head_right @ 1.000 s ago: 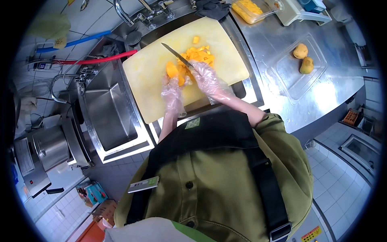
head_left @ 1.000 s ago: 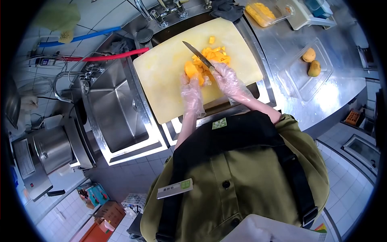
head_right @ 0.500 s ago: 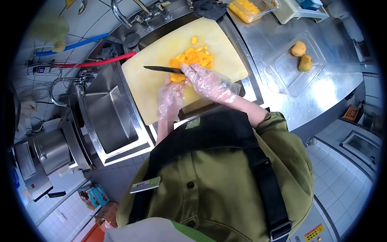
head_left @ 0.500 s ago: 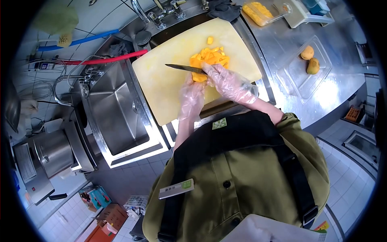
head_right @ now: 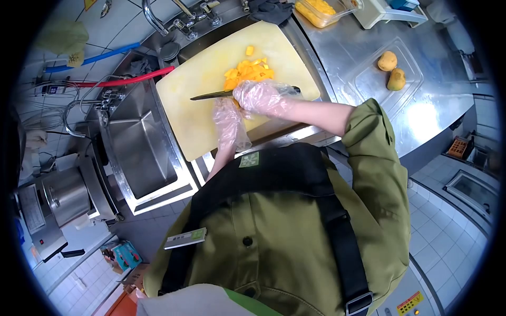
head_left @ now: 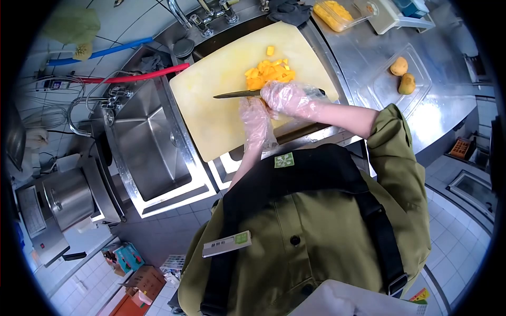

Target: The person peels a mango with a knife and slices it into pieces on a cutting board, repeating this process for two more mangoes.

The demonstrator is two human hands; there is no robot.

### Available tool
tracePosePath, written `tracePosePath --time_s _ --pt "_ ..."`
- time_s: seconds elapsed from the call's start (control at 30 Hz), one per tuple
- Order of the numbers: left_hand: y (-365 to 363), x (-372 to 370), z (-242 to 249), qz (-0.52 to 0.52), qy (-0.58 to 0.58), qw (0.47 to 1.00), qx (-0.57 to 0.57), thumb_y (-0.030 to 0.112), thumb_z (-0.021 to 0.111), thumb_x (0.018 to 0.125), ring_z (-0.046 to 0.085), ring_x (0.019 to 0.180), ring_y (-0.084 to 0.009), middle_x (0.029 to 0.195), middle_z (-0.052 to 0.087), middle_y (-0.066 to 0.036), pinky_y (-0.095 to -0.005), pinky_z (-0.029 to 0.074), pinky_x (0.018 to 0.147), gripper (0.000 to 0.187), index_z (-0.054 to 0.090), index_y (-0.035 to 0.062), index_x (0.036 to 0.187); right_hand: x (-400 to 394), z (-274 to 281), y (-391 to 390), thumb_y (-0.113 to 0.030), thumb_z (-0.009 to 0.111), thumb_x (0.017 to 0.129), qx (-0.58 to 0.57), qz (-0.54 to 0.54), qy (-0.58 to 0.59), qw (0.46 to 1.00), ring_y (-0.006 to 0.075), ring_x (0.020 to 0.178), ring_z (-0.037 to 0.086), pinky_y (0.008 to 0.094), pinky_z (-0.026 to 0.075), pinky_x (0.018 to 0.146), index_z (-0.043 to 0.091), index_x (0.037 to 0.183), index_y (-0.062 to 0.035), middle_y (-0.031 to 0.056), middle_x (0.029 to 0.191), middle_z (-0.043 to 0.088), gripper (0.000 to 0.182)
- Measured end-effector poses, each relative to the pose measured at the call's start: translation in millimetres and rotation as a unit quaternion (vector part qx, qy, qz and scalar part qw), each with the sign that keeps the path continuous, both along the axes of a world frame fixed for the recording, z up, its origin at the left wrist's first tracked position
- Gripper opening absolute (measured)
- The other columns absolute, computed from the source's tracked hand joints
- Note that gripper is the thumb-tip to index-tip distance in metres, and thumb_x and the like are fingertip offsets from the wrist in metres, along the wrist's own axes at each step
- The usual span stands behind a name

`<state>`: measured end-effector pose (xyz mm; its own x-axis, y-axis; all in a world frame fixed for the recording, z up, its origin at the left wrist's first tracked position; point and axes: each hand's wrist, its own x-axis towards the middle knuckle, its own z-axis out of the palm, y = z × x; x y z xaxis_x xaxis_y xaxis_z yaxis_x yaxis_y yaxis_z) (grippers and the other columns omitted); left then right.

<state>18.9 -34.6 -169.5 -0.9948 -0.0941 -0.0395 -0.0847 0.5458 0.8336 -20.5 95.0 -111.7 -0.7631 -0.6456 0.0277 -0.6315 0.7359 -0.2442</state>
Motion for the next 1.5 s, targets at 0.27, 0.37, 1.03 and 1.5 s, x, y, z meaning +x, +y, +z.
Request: tracePosePath --time_s 0.27,0.37,1.03,1.5 --pt "-2.2 5.4 7.3 0.106 0.101 0.989 0.002 0.006 0.041 0.080 0.052 0.081 -0.0359 0.082 0.055 -0.023 -0.0428 0.041 0.074 0.013 0.051 -0.0024 0.081 -14.0 -9.4 -6.4 -0.019 0.042 0.085 -0.026 0.006 -0.005 1.000 0.0296 0.076 0.060 0.0378 0.048 0.066 0.056 0.088 -0.0043 0.0153 0.083 0.060 0.021" --pt "-4.5 7.9 16.0 0.133 0.034 0.986 0.094 0.010 0.039 0.085 0.054 0.075 -0.0281 0.081 0.055 -0.019 -0.0370 0.044 0.066 0.017 0.050 -0.0022 0.084 -13.7 -14.4 -3.4 -0.015 0.044 0.084 0.023 0.031 0.053 0.998 0.0282 0.074 0.060 0.0360 0.049 0.063 0.056 0.088 -0.0040 0.0151 0.082 0.060 0.017" --pt "-20.1 42.7 53.4 0.160 -0.151 0.904 0.367 0.021 0.039 0.088 0.049 0.051 -0.0142 0.061 0.052 -0.008 -0.0259 0.041 0.046 0.021 0.046 0.0010 0.088 -29.2 -65.8 10.6 -0.010 0.049 0.075 0.205 -0.024 0.157 0.966 0.0214 0.057 0.060 0.0343 0.048 0.047 0.054 0.081 -0.0054 0.0104 0.063 0.057 0.009" --pt "-24.8 21.4 -16.4 -0.024 0.259 0.905 -0.336 0.022 0.050 0.085 0.053 0.056 -0.0178 0.069 0.055 -0.008 -0.0279 0.044 0.050 0.020 0.049 0.0027 0.088 19.5 -31.9 2.1 -0.010 0.048 0.075 0.059 0.078 0.158 0.983 0.0247 0.062 0.060 0.0345 0.049 0.054 0.053 0.085 -0.0036 0.0122 0.071 0.058 0.013"
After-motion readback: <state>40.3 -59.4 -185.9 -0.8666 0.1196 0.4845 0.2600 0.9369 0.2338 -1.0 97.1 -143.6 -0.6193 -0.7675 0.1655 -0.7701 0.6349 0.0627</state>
